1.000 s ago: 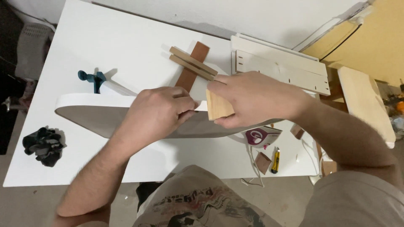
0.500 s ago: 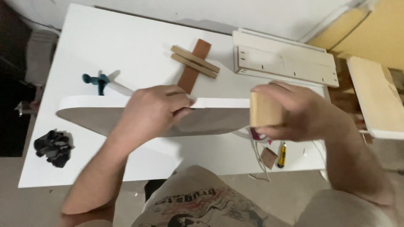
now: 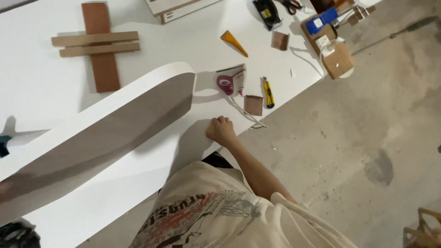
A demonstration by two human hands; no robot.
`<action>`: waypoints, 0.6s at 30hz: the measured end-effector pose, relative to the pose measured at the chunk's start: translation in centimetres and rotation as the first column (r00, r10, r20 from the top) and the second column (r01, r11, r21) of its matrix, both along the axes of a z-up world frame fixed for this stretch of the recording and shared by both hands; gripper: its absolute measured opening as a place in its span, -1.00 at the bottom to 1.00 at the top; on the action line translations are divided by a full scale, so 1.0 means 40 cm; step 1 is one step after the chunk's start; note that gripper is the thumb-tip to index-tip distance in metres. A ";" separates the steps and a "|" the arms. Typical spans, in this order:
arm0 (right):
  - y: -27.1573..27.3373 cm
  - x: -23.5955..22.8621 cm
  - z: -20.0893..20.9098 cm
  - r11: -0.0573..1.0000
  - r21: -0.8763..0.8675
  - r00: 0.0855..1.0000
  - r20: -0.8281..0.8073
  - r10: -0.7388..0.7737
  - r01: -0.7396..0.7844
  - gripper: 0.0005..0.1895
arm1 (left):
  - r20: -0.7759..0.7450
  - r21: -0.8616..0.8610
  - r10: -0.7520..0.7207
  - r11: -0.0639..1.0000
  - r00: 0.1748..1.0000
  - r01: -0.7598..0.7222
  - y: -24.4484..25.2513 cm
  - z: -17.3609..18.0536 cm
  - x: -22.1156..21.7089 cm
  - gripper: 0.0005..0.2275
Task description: Applying heat-activated edge banding to a wooden board, trimming the excess with a knife, and sanding the edges for a smooth finish.
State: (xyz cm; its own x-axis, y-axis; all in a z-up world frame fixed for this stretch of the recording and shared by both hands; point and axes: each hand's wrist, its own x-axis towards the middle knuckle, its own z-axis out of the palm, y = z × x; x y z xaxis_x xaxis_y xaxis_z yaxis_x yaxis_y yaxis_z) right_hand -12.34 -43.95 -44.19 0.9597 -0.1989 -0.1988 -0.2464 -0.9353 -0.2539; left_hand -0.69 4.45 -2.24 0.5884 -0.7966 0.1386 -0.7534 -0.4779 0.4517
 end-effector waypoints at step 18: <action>-0.762 0.046 0.038 0.801 0.359 0.876 -0.148 -0.458 0.479 -0.58 | 0.368 -0.230 0.558 0.830 0.744 -0.508 -0.122 0.079 -0.125 -0.81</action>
